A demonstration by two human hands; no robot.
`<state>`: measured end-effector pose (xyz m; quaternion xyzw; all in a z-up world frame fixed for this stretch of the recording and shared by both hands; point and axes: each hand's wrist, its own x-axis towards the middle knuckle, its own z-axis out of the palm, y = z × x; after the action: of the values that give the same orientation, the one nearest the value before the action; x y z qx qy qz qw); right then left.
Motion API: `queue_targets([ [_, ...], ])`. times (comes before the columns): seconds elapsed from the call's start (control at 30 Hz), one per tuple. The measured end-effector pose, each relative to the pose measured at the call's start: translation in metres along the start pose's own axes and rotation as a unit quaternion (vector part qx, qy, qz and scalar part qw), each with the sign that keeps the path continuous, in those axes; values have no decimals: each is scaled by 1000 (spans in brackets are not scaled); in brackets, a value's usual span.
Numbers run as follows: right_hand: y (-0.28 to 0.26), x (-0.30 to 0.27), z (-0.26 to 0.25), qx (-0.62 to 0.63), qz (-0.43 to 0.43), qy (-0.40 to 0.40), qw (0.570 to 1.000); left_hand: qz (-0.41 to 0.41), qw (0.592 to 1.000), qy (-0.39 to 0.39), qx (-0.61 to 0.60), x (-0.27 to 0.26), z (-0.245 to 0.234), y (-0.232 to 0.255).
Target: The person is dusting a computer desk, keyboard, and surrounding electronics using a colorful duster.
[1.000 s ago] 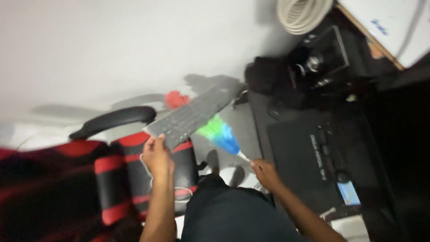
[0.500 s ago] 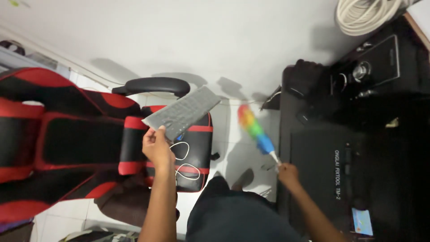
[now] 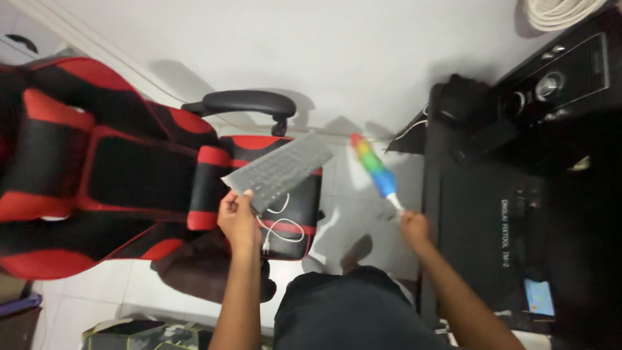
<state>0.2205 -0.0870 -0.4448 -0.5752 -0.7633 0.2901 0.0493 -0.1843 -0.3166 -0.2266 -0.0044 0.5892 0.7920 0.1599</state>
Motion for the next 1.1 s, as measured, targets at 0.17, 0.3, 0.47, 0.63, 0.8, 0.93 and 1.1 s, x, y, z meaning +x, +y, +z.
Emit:
queue_targets([
  [0.17, -163, -123, -99, 161, -169, 68, 970, -60, 997, -25, -41, -2, -22, 18],
  [0.3, -213, -181, -112, 123, -363, 103, 918, -37, 999, 12, 32, -2, -30, 18],
  [0.47, -67, -89, -73, -68, 99, -2, 993, -61, 994, -67, -60, -3, -37, 40],
  [0.63, -102, -131, -77, -24, -16, 124, 992, -42, 993, -93, -53, 6, -41, 35],
  [0.8, -191, -170, -102, -67, -123, -34, 990, -81, 991, -77, -71, 9, -31, 27],
  [0.93, -50, -109, -52, -18, 37, 60, 997, -68, 993, -88, -51, 10, -32, 26],
  [1.1, -36, -112, -62, -63, 46, 70, 994, -115, 985, -76, -105, 0, -8, 64],
])
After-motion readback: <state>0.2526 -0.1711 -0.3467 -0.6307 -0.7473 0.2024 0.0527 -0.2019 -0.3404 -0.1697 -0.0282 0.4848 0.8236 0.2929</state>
